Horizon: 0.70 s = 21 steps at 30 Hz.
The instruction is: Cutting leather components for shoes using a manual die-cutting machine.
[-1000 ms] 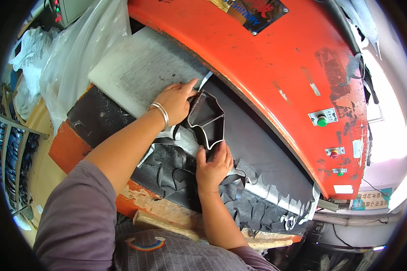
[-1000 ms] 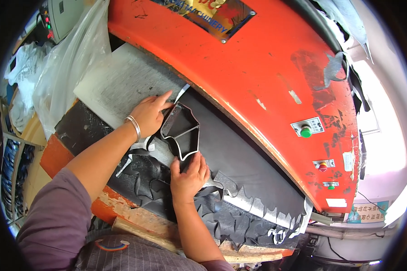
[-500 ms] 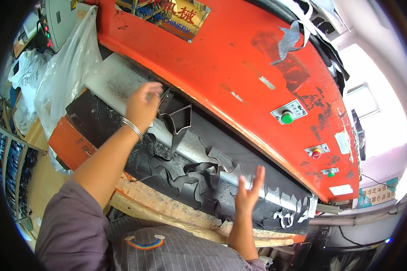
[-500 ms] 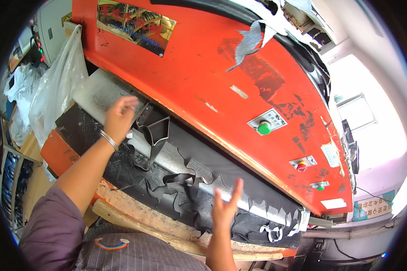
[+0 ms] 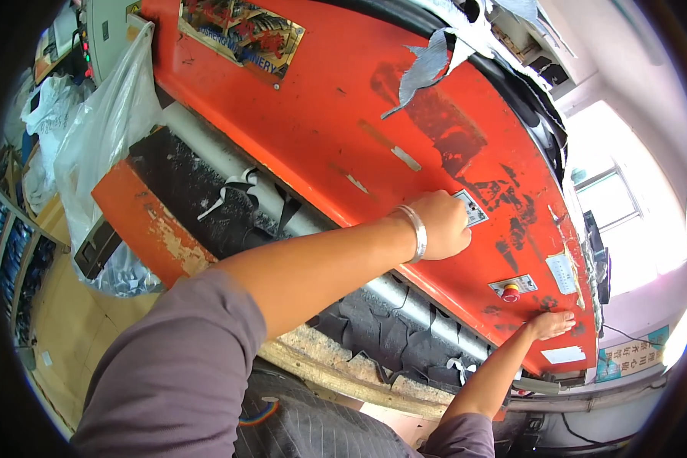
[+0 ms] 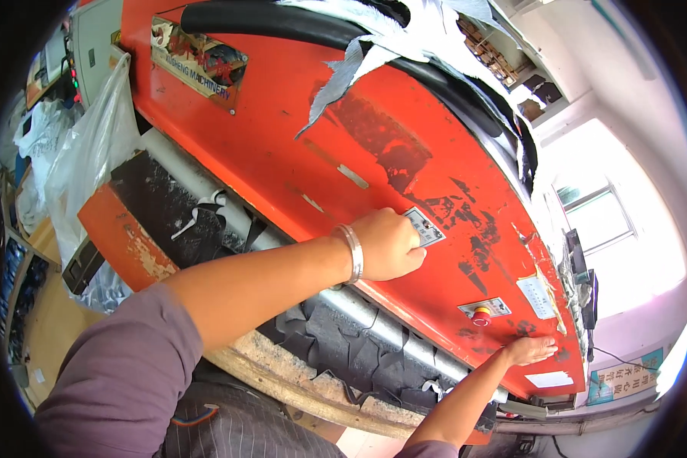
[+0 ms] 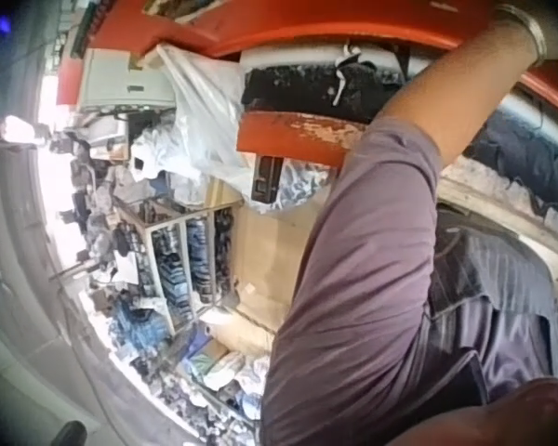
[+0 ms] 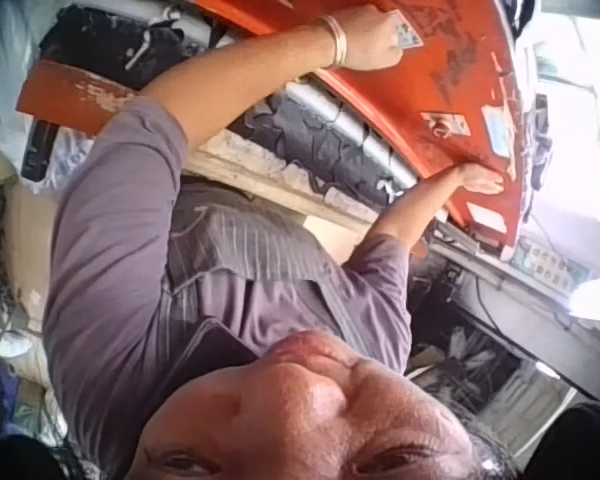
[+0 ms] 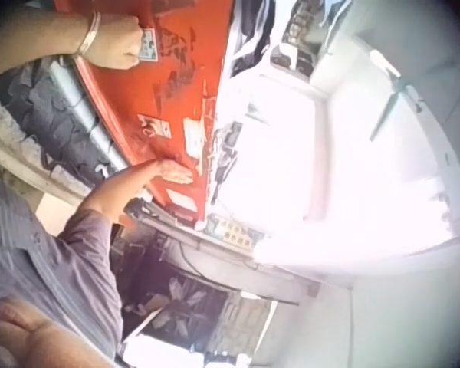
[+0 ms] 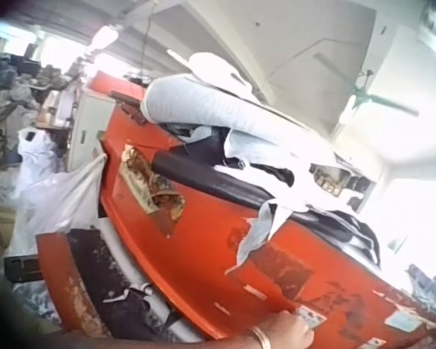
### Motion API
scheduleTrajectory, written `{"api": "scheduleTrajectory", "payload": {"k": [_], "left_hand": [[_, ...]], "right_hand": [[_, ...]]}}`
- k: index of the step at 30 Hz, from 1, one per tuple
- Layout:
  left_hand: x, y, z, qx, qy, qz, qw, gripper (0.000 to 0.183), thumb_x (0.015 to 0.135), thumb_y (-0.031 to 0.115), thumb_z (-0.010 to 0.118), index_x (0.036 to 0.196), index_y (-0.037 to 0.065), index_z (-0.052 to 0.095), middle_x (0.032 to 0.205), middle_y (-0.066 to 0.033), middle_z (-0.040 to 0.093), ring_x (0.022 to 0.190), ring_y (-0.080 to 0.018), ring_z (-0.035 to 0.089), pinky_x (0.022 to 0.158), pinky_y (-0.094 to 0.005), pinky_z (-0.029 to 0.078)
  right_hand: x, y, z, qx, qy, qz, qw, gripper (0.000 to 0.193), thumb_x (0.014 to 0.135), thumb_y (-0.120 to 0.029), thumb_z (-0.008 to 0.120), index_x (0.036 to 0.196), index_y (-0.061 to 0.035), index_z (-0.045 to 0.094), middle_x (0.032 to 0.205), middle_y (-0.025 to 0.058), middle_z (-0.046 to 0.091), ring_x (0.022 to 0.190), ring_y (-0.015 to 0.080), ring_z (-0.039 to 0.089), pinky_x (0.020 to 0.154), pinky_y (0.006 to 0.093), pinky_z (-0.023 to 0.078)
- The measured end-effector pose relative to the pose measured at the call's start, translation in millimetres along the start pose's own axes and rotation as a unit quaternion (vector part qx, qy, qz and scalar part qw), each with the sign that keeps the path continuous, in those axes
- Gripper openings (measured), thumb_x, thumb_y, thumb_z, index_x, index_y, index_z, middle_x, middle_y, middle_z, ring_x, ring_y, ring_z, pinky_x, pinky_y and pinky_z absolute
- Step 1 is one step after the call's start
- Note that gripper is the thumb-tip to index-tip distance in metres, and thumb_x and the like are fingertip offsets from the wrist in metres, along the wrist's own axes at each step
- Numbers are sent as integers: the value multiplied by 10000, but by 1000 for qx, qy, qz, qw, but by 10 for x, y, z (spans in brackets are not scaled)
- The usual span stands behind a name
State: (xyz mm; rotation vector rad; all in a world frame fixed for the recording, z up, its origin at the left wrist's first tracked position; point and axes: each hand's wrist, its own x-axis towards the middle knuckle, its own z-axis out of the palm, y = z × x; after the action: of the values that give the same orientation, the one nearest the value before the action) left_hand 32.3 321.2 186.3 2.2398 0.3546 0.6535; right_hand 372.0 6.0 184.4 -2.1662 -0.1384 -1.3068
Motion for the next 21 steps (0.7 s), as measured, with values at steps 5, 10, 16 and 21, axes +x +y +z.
{"api": "scheduleTrajectory", "payload": {"k": [5,10,16,21], "left_hand": [[-580,-38,-89,55,4,-33,998,338,868,328,517,744,42,647,709,-187,639,706,-387,632,684,-474,513],[-2002,-500,-398,104,-182,-200,957,395,892,419,485,726,91,629,738,-142,647,740,-356,640,695,-472,500],[-3234,-766,-440,198,-39,-153,967,225,833,319,570,840,159,726,819,-16,654,894,-217,599,832,-375,457],[-3319,-712,-281,221,50,-162,960,206,797,290,563,755,130,687,823,-13,626,904,-200,582,840,-357,415]], "right_hand": [[-400,-556,-461,364,-121,150,911,720,980,-498,326,1475,-17,121,1531,207,116,1391,327,226,1119,440,240],[-311,-79,-814,235,-67,86,966,624,980,-453,363,1409,-2,320,1435,242,321,1326,336,339,1074,446,295],[-599,-1518,-1358,414,-20,3,910,448,979,-316,451,1273,20,495,1316,183,460,1225,289,468,1004,399,387],[-1610,-2782,-1474,612,-61,-173,770,275,960,-108,449,1161,75,497,1194,180,522,1072,256,523,893,370,455]]}}
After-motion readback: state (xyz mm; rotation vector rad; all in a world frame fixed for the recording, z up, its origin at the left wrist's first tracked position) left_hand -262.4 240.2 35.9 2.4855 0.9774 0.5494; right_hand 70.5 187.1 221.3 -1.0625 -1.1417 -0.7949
